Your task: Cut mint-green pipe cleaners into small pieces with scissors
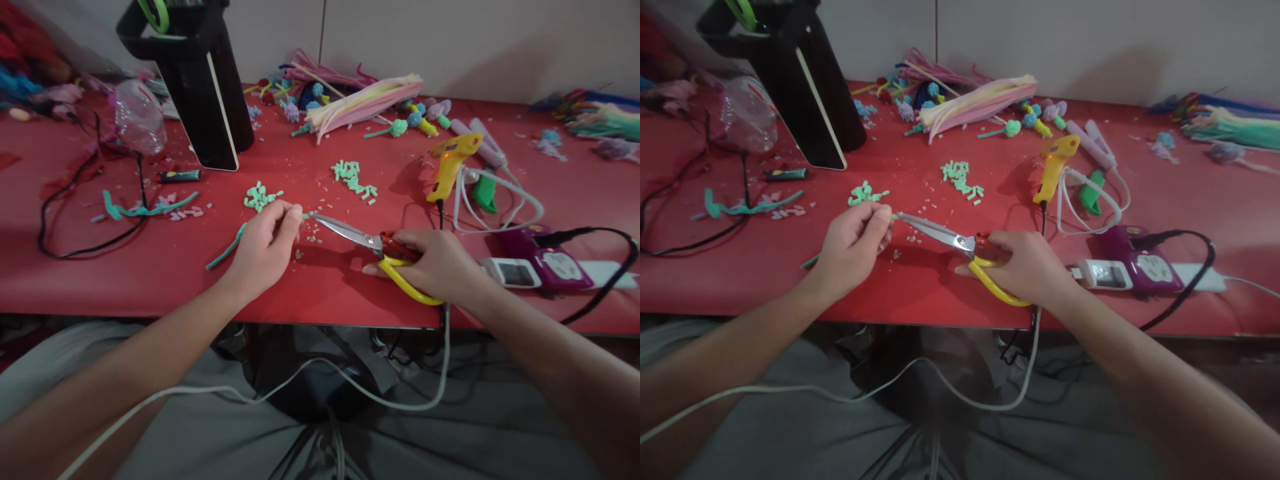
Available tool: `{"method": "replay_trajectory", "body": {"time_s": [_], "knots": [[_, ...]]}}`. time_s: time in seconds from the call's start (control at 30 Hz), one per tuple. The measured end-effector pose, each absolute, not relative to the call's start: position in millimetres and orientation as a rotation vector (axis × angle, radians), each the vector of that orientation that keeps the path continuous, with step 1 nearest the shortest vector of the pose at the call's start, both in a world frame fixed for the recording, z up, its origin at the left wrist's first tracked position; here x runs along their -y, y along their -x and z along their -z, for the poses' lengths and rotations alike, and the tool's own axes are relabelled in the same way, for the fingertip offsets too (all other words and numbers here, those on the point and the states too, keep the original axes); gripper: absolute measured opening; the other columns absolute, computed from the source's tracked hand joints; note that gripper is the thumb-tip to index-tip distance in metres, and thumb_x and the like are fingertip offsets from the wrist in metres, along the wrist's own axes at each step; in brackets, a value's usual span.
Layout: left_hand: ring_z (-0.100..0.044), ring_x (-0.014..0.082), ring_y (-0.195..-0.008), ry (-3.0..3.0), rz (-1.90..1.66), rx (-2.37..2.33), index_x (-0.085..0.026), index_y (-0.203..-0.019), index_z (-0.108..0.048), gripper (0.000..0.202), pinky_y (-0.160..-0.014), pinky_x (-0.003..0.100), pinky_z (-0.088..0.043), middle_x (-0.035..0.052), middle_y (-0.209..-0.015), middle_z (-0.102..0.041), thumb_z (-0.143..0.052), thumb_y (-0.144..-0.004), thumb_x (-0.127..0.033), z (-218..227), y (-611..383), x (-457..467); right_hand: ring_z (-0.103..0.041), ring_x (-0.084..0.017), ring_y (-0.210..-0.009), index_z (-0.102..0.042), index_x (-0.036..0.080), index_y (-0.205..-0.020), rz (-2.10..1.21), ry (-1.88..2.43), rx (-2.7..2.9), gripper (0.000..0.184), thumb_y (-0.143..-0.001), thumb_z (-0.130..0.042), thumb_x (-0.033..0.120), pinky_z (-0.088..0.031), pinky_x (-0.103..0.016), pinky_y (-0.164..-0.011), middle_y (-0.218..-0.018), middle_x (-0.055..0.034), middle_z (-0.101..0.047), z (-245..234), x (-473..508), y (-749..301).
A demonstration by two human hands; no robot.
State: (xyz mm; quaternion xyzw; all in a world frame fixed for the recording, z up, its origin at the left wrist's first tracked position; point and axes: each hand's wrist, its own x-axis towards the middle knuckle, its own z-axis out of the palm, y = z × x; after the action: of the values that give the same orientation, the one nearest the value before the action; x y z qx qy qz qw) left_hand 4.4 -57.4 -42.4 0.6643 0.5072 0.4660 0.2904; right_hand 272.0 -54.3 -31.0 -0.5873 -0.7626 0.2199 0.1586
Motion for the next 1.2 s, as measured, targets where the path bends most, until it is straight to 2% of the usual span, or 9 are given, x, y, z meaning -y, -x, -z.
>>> {"method": "replay_trajectory", "body": {"time_s": [0.6,0.8,1.2], "knots": [[-0.048,0.0122,-0.058,-1.764,-1.236,-1.344,-0.022,-0.075,-0.052,0.036,-0.056,0.029,-0.041,-0.0018,-0.064,-0.051,-0.051,-0.106,-0.042,43.7,-4.1,57.1,-0.028,-0.012,-0.057,-0.034,0.023,-0.058,-0.644,1.690,2.170,0.077,-0.063,-0.067,0.093,-0.022,-0.030,-0.050,-0.055,0.0034,-0.030,31.8,53.6,-271.7],[-0.049,0.0126,-0.058,-1.755,-1.227,-1.348,-0.022,-0.075,-0.052,0.037,-0.057,0.029,-0.041,-0.0018,-0.064,-0.051,-0.051,-0.106,-0.042,44.6,-3.7,56.9,-0.029,-0.011,-0.057,-0.040,0.022,-0.060,-0.664,1.700,2.184,0.075,-0.065,-0.064,0.093,-0.022,-0.030,-0.052,-0.056,0.0050,-0.030,30.3,54.3,-271.7],[-0.050,0.0129,-0.060,-1.753,-1.233,-1.341,-0.022,-0.076,-0.052,0.038,-0.057,0.029,-0.042,-0.0012,-0.065,-0.052,-0.051,-0.106,-0.045,43.6,-4.0,57.3,-0.028,-0.012,-0.056,-0.035,0.024,-0.058,-0.651,1.668,2.180,0.075,-0.065,-0.068,0.090,-0.022,-0.030,-0.050,-0.056,0.0039,-0.030,31.7,53.7,-272.6]]}}
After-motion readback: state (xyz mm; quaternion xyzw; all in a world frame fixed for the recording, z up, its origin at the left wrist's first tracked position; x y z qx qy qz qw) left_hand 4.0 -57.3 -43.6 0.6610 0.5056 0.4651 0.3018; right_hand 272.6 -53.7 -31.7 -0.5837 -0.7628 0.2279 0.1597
